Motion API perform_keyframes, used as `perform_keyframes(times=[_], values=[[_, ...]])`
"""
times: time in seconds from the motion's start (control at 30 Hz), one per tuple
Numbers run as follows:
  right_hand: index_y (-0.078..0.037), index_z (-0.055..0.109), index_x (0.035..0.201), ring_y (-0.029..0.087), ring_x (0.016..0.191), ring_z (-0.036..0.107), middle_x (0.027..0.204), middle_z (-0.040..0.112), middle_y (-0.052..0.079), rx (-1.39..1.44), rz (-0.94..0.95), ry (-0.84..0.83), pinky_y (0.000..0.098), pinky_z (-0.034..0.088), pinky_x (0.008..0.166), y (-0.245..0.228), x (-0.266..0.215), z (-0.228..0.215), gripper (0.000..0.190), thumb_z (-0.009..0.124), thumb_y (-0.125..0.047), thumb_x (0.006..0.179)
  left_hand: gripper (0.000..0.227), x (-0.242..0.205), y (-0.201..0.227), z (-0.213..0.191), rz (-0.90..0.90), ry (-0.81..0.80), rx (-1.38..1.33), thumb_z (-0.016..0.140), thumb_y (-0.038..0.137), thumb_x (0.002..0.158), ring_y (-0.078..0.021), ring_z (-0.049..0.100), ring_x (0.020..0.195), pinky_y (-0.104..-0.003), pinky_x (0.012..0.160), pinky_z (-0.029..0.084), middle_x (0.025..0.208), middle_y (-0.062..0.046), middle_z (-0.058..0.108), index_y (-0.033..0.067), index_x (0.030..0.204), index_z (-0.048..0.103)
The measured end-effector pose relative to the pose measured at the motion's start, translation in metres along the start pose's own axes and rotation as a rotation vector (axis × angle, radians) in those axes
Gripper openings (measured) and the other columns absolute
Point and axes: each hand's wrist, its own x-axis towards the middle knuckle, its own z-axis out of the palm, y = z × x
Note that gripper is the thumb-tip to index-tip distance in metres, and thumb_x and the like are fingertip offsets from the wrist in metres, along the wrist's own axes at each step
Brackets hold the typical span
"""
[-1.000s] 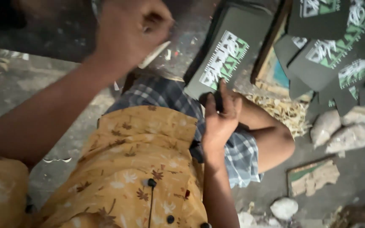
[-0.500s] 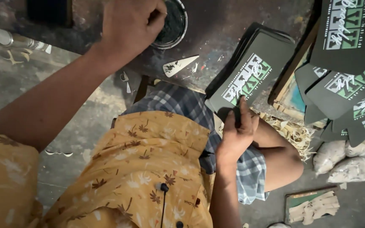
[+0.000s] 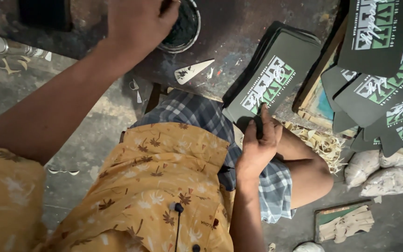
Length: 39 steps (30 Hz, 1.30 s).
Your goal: The person sits on the floor and paints a green design onto a dark rectangular sign using a small brush. They repeatedly dip the brush into a paint container to apply the color to the sign's surface.
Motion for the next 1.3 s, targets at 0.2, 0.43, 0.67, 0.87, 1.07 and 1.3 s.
perform_keyframes(times=[0.2, 0.43, 0.67, 0.87, 1.07, 1.3], values=[[-0.004, 0.062, 0.145, 0.018, 0.095, 0.057, 0.106, 0.053, 0.009, -0.082, -0.046, -0.026, 0.0277, 0.050, 0.088, -0.003, -0.002, -0.006, 0.048, 0.063, 0.002, 0.097, 0.012, 0.019, 0.062, -0.010, -0.107, -0.087, -0.422, 0.078, 0.012, 0.106, -0.0230, 0.071, 0.079, -0.037, 0.068, 0.056, 0.088, -0.008, 0.069, 0.0037, 0.102, 0.070], [-0.008, 0.062, 0.144, 0.022, 0.089, 0.057, 0.100, 0.056, 0.011, -0.193, -0.058, -0.043, 0.0307, 0.051, 0.084, -0.009, 0.002, -0.004, 0.052, 0.065, 0.001, 0.092, 0.013, 0.041, 0.139, 0.027, -0.117, -0.121, -0.901, 0.081, 0.008, 0.103, -0.0158, 0.075, 0.083, -0.027, 0.073, 0.059, 0.092, -0.008, 0.075, 0.0023, 0.100, 0.070], [-0.009, 0.064, 0.143, 0.022, 0.090, 0.059, 0.103, 0.058, 0.011, -0.177, -0.071, -0.022, 0.0315, 0.052, 0.085, -0.004, 0.001, -0.003, 0.052, 0.064, 0.002, 0.092, 0.011, 0.043, 0.147, 0.070, -0.161, -0.197, -1.024, 0.079, 0.010, 0.104, -0.0128, 0.078, 0.090, -0.026, 0.078, 0.063, 0.096, -0.005, 0.077, 0.0036, 0.101, 0.071], [-0.010, 0.065, 0.141, 0.022, 0.090, 0.060, 0.103, 0.058, 0.011, -0.186, -0.060, -0.005, 0.0312, 0.052, 0.082, 0.001, 0.000, -0.002, 0.051, 0.065, 0.002, 0.092, 0.009, 0.041, 0.145, 0.071, -0.250, -0.255, -1.104, 0.078, 0.011, 0.102, -0.0143, 0.074, 0.085, -0.030, 0.078, 0.062, 0.092, -0.007, 0.076, 0.0036, 0.100, 0.074], [-0.009, 0.064, 0.143, 0.022, 0.092, 0.060, 0.105, 0.058, 0.011, -0.140, -0.076, -0.008, 0.0314, 0.053, 0.083, -0.001, -0.001, -0.002, 0.051, 0.064, 0.003, 0.093, 0.011, 0.042, 0.145, 0.059, -0.192, -0.304, -1.016, 0.077, 0.010, 0.105, -0.0144, 0.069, 0.075, -0.030, 0.071, 0.056, 0.083, -0.006, 0.072, 0.0048, 0.095, 0.073], [-0.010, 0.065, 0.141, 0.021, 0.087, 0.058, 0.102, 0.057, 0.011, -0.144, -0.042, -0.016, 0.0312, 0.052, 0.075, -0.003, 0.001, -0.002, 0.051, 0.064, 0.003, 0.091, 0.009, 0.058, 0.166, 0.062, -0.061, -0.174, -0.965, 0.075, 0.004, 0.105, -0.0122, 0.072, 0.079, -0.027, 0.069, 0.056, 0.089, -0.006, 0.073, 0.0039, 0.100, 0.068]])
